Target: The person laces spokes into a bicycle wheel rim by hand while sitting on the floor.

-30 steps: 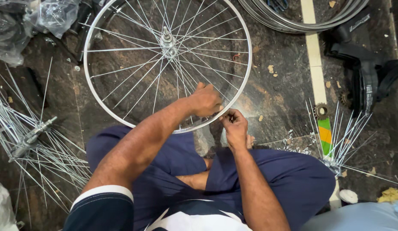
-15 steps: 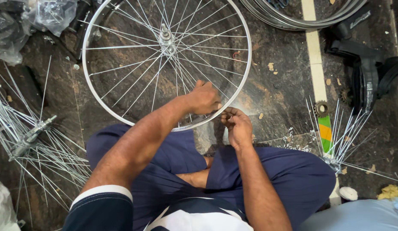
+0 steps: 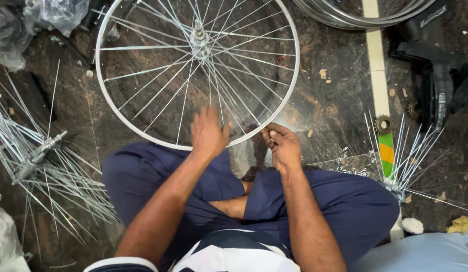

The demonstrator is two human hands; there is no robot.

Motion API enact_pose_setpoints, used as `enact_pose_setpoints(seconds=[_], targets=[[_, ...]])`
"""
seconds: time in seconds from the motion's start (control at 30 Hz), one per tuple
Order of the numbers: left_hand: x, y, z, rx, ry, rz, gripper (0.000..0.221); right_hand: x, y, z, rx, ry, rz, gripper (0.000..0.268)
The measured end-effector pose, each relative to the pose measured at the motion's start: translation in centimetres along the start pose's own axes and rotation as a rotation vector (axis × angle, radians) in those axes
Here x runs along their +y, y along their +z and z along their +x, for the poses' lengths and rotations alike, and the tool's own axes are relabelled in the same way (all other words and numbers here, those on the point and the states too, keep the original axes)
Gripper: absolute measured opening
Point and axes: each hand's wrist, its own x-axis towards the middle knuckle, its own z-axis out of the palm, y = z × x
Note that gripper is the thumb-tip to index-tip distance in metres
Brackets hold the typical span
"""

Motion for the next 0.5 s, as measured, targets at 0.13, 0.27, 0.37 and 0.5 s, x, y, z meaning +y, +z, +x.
enact_pose_setpoints(seconds=[0.13, 0.27, 0.37, 0.5], targets=[[-2.2, 1.7, -1.2, -0.279, -0.088, -0.304, 0.029, 0.9, -0.9, 0.0, 0.039, -0.003, -0.052, 0.028], [-2.8, 4.6, 1.5, -0.534, -0.193, -0.618, 0.035, 0.9, -1.4, -1.2, 0.12, 0.012, 0.065, 0.027], [-1.8, 6.9, 2.8, -0.626, -0.247, -0.783, 0.036, 0.7, -1.7, -2.1, 0.097, 0.011, 0.038, 0.027], [0.0, 8.0, 3.0, -0.477, -0.103, -0.516, 0.039, 0.5, -1.5, -2.5, 0.146, -0.019, -0.025, 0.02]])
